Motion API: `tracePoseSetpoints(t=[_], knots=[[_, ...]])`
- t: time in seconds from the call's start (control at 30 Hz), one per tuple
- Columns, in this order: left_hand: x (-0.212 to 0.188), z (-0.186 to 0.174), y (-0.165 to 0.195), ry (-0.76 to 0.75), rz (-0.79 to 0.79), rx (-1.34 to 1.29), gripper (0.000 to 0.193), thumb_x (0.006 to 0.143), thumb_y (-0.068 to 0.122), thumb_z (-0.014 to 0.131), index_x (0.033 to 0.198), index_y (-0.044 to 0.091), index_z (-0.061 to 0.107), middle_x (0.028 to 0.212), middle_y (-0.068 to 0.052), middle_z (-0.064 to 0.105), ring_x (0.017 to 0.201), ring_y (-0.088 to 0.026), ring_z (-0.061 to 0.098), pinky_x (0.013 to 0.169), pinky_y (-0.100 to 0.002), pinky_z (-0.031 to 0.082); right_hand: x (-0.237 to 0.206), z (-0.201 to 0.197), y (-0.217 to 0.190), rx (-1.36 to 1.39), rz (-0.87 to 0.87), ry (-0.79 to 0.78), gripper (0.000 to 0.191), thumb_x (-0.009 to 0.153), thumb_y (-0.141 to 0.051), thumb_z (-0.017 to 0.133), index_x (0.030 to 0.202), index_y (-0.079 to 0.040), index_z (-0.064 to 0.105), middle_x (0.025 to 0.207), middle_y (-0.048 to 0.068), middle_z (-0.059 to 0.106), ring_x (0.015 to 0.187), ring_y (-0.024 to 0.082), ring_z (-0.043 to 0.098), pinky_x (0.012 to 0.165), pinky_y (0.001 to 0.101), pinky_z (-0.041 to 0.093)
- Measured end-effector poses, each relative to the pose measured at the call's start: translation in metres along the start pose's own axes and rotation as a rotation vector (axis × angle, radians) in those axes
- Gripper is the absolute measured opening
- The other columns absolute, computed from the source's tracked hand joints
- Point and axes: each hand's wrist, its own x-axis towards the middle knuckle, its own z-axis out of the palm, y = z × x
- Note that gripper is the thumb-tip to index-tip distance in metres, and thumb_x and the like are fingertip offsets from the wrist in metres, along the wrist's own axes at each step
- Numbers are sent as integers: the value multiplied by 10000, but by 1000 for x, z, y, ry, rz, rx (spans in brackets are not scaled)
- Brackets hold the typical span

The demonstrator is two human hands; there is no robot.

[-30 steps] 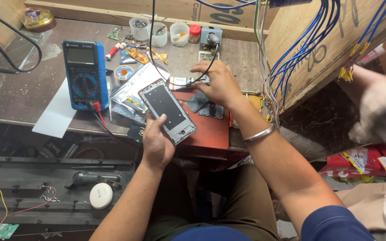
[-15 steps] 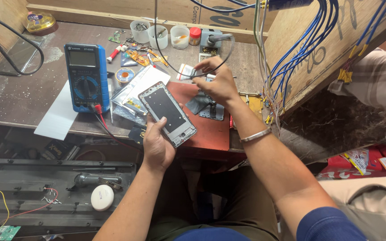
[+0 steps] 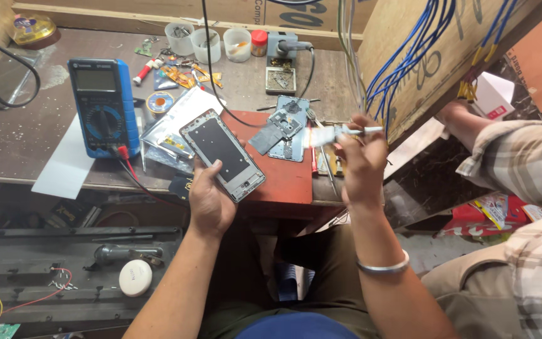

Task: The person uses tweezers to remove a small component from a disassembled phone chassis, then brushes the interior with a toothbrush. They handle a new back cover, remove its protective film, and place it on the chassis. The person also handles a battery and adhesive tube.

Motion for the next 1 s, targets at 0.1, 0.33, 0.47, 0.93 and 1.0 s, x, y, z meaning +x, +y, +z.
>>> tracePoseSetpoints(t=[0.1,0.33,0.47,0.93,1.0], knots=[[-1,4,2,-30,-5,-8,546,979,87,450,1519,78,364,1436,-188,546,1365,-317,543,1150,-470,465,-29,-17,-21,172,53,49,349,959,-83,592,1300,-41,533,1107,53,592,1001,149,597,920,317,519],[0,11,7,-49,-71,-98,660,1088,496,345,1545,20,375,1487,-235,523,1375,-358,531,1130,-493,468,-65,-28,-46,624,749,-37,346,906,-204,562,1210,-39,586,908,74,600,848,203,614,787,373,555],[4,13,6,-78,-104,-123,681,1078,533,303,1534,35,388,1485,-217,529,1362,-356,535,1128,-528,475,-70,-29,-31,606,670,-162,248,1098,-269,565,1185,-37,569,960,88,609,858,180,596,691,296,501],[13,4,-4,-104,-148,-134,617,1105,509,281,1515,67,414,1469,-210,525,1345,-341,542,1120,-561,483,-21,-10,-28,-867,16,-361,232,1059,-233,598,1143,-33,680,756,51,695,722,121,655,682,277,517],[12,5,-4,-71,-159,-123,628,1091,516,270,1507,67,409,1475,-214,519,1341,-343,542,1128,-563,479,-15,-7,-32,-855,-45,-382,215,1046,-213,599,1141,-30,657,821,46,721,765,115,684,690,284,532]])
